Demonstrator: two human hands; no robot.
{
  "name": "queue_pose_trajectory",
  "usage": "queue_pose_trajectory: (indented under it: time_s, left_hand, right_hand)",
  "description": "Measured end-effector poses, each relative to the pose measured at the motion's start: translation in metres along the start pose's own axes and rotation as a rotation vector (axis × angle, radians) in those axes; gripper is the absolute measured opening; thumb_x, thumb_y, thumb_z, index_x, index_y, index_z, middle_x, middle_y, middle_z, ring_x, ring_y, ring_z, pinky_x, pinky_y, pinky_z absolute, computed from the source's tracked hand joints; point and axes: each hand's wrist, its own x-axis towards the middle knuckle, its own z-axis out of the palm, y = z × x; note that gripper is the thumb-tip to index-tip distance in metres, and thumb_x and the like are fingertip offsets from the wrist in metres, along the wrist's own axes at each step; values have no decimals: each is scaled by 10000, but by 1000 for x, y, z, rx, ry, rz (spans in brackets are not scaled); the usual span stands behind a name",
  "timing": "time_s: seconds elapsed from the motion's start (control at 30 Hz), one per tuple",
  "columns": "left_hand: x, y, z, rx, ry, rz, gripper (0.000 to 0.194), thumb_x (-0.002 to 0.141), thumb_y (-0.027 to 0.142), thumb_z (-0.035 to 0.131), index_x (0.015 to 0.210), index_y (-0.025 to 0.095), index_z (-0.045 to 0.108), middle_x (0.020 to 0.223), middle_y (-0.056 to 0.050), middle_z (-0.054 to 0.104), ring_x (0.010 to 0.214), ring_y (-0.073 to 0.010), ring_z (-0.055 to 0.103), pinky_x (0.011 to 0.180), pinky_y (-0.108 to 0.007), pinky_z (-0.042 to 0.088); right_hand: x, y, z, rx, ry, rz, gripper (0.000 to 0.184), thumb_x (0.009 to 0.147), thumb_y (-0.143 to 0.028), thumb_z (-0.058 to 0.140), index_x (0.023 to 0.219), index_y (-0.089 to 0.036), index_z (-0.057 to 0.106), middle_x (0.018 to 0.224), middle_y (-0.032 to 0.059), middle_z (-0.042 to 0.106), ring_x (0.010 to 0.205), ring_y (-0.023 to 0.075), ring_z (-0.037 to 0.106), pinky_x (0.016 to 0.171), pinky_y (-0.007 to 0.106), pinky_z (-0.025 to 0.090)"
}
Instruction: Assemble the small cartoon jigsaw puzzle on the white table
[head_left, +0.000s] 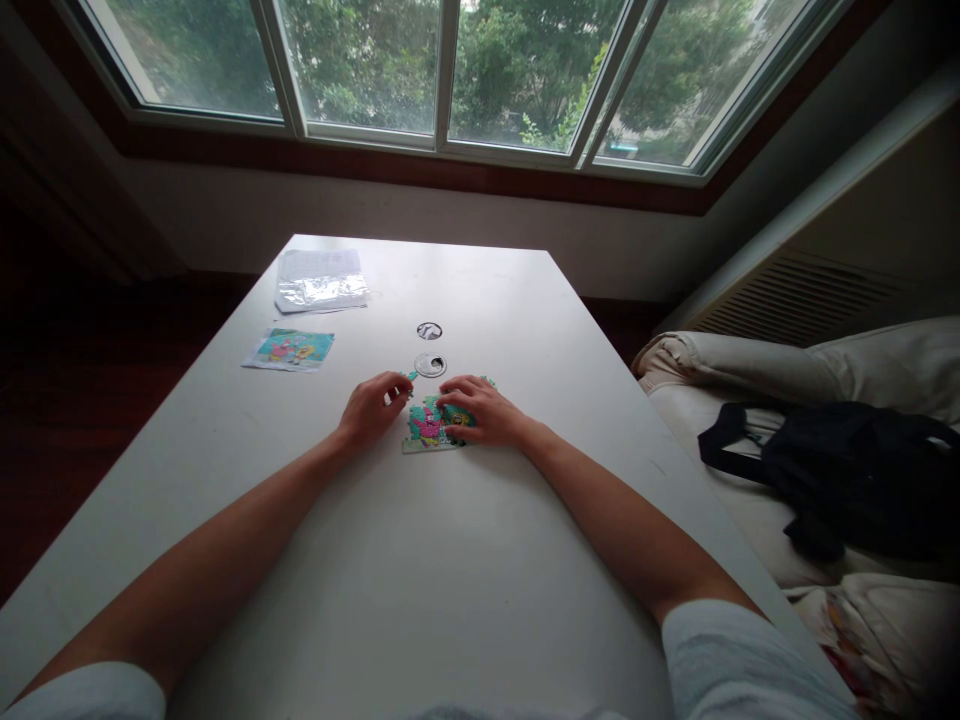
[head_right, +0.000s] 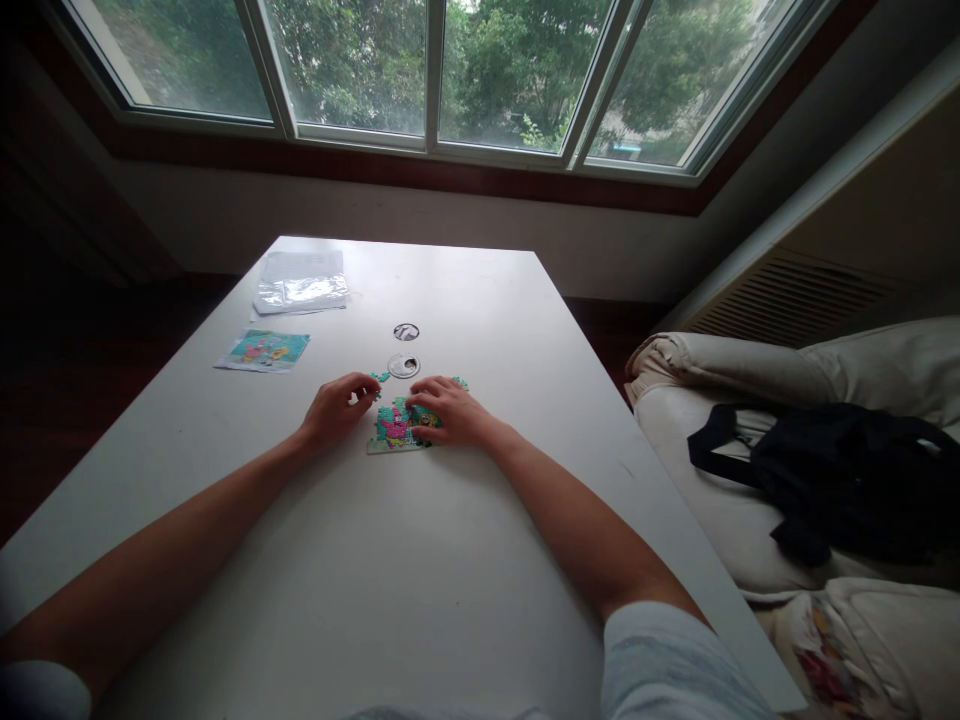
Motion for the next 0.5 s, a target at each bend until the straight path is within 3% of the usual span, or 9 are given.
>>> queue_pose_trajectory:
  time_s: [0.17,0.37,0.5]
  left_hand:
    - [0,1,1,-55,17,-57,103,857,230,583,910,210,669,827,-11,712,730,-154,623,705,-276,487]
    - [0,4,2,-163,15,-42,290,897,237,557,1146,233,706,993,-38,732,763,-149,646,743,-281,516]
    - [0,2,3,-133,-17,-45,232,900,239,555,1042,223,738,997,-44,750,796,-163,657,758,-286,518]
  right_hand:
    - [0,-1,0,4,0,-5,430,911,-478,688,1287,-273,647,1383,122,587,1287,313,503,1078,513,401]
    - [1,-1,-1,4,-1,-10,429,917,-489,679,1285,-270,648,1374,123,591,1277,313,508,1068,509,406]
    - [0,0,0,3,8,-12,431,917,-490,680,1281,-261,646,1380,126,589,1283,311,506,1073,508,402]
